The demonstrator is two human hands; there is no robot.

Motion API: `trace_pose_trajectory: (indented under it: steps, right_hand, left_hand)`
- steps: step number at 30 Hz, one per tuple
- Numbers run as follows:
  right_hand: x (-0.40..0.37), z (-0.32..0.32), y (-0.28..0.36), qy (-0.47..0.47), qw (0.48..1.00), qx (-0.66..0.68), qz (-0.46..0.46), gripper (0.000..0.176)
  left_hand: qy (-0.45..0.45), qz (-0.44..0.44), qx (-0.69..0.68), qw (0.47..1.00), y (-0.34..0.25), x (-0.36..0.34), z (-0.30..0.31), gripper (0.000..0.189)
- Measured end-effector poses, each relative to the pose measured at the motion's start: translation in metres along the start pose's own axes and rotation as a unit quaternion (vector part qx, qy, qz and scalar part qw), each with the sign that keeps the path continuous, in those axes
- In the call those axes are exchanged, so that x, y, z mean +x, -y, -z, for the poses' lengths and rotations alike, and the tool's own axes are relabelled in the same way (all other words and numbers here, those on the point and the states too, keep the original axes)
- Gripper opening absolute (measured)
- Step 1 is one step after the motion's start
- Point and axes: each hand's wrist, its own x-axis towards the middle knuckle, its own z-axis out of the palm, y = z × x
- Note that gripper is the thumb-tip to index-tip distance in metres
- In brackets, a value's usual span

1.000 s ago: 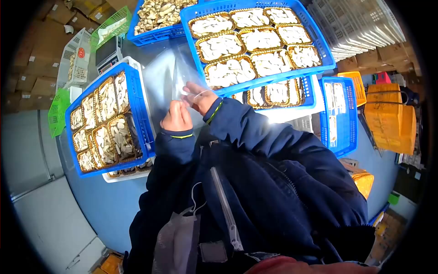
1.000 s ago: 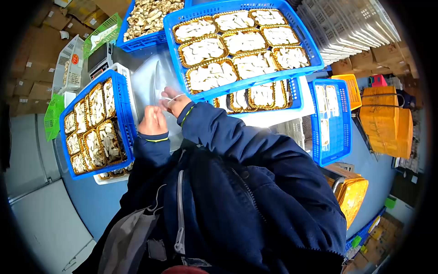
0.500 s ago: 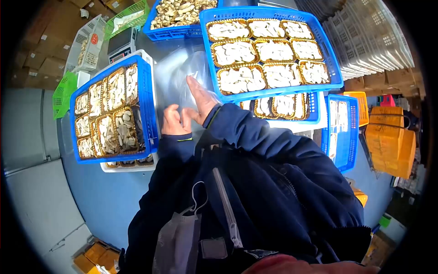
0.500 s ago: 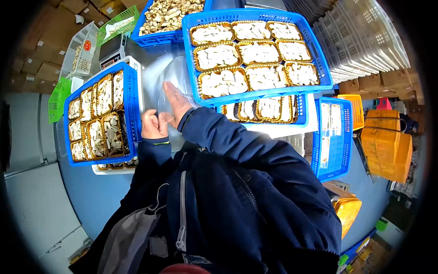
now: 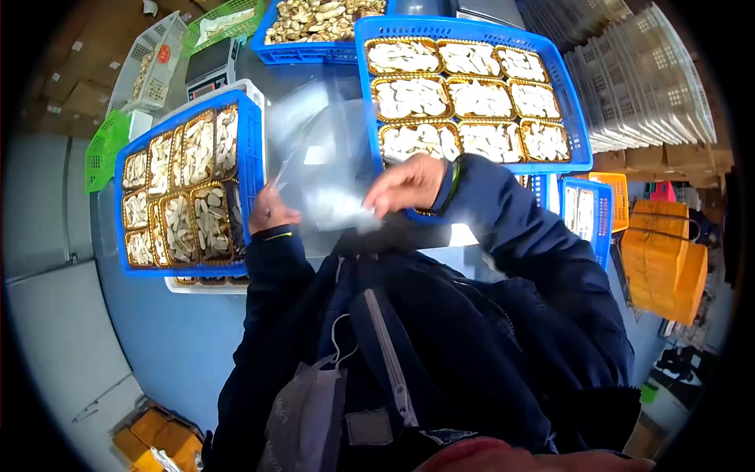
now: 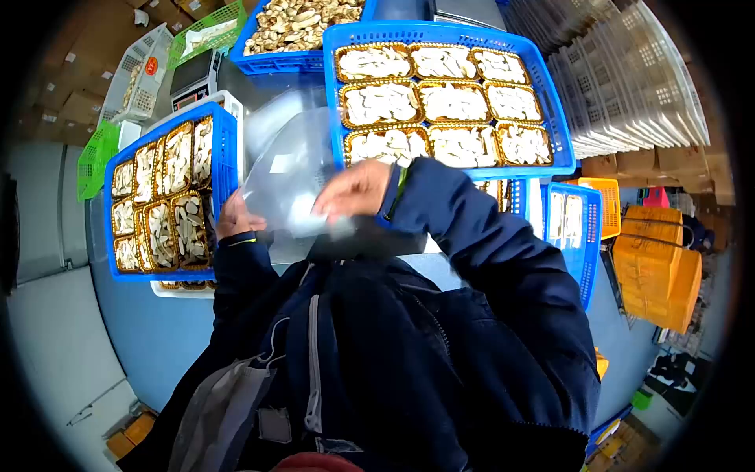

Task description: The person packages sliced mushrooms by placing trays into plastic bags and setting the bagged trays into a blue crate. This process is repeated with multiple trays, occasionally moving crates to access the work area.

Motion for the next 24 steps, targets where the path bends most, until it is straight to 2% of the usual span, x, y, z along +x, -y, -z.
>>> trace_pose_trajectory:
  steps: [1, 2, 3, 4, 5, 6, 7, 9, 10, 11, 13, 14, 17, 18, 19, 23, 24]
  right_hand:
    - [0.006, 0.041, -0.012, -0.072, 0.995, -0.065, -0.011, 0.017]
    - [0.009, 0.089, -0.033, -0.200, 0.979, -0.028, -0.029, 0.015]
    - [0.012, 0.142, -0.068, -0.337, 0.937, -0.088, -0.015, 0.016]
    - [0.016, 0.198, -0.103, -0.421, 0.857, -0.274, -0.116, 0.009]
    - [0.002, 0.227, -0.104, -0.372, 0.788, -0.440, -0.215, 0.025]
    - [0.009, 0.240, -0.111, -0.372, 0.793, -0.411, -0.252, 0.025]
    - [0.007, 0.250, -0.119, -0.383, 0.716, -0.461, -0.358, 0.031]
    - [0.003, 0.251, -0.133, -0.322, 0.645, -0.607, -0.334, 0.030]
    - [0.004, 0.256, -0.141, -0.313, 0.651, -0.601, -0.342, 0.029]
    - [0.005, 0.261, -0.149, -0.303, 0.657, -0.595, -0.349, 0.028]
    - [0.019, 0.287, -0.162, -0.322, 0.745, -0.422, -0.403, 0.028]
    - [0.018, 0.296, -0.172, -0.380, 0.796, -0.293, -0.370, 0.031]
    - [0.014, 0.269, -0.153, -0.446, 0.738, -0.371, -0.344, 0.031]
    - [0.024, 0.272, -0.156, -0.444, 0.704, -0.411, -0.373, 0.028]
    - [0.025, 0.276, -0.157, -0.425, 0.711, -0.415, -0.376, 0.028]
    - [0.023, 0.282, -0.157, -0.365, 0.739, -0.417, -0.384, 0.029]
    - [0.021, 0.280, -0.158, -0.359, 0.744, -0.412, -0.385, 0.029]
  left_hand:
    - [-0.030, -0.006, 0.036, 0.999, -0.009, -0.002, 0.004, 0.035]
    - [-0.065, -0.032, 0.049, 0.996, -0.016, -0.005, 0.004, 0.029]
    - [-0.065, -0.056, 0.041, 0.996, -0.010, -0.004, 0.005, 0.028]
    - [-0.065, -0.081, 0.034, 0.994, -0.001, 0.000, 0.009, 0.027]
    - [-0.067, -0.107, 0.027, 0.992, 0.004, 0.004, 0.013, 0.026]
    - [-0.065, -0.083, 0.077, 0.991, 0.002, 0.008, 0.019, 0.023]
    - [-0.073, -0.125, 0.085, 0.986, 0.005, 0.011, 0.025, 0.023]
    - [-0.082, -0.203, 0.098, 0.971, 0.018, 0.015, 0.028, 0.022]
    - [-0.088, -0.153, 0.119, 0.977, 0.012, 0.013, 0.027, 0.022]
    - [-0.091, -0.176, 0.108, 0.974, 0.017, 0.015, 0.028, 0.022]
    - [-0.096, -0.223, 0.083, 0.966, 0.031, 0.021, 0.029, 0.022]
    - [-0.089, -0.231, 0.100, 0.964, 0.035, 0.023, 0.031, 0.022]
    - [-0.076, -0.257, 0.141, 0.953, 0.040, 0.026, 0.034, 0.023]
    - [-0.078, -0.267, 0.148, 0.949, 0.041, 0.026, 0.034, 0.023]
    - [-0.080, -0.277, 0.156, 0.945, 0.042, 0.026, 0.034, 0.024]
    - [-0.093, -0.130, 0.152, 0.975, 0.019, 0.012, 0.024, 0.025]
    - [-0.094, -0.148, 0.184, 0.967, 0.027, 0.017, 0.027, 0.024]
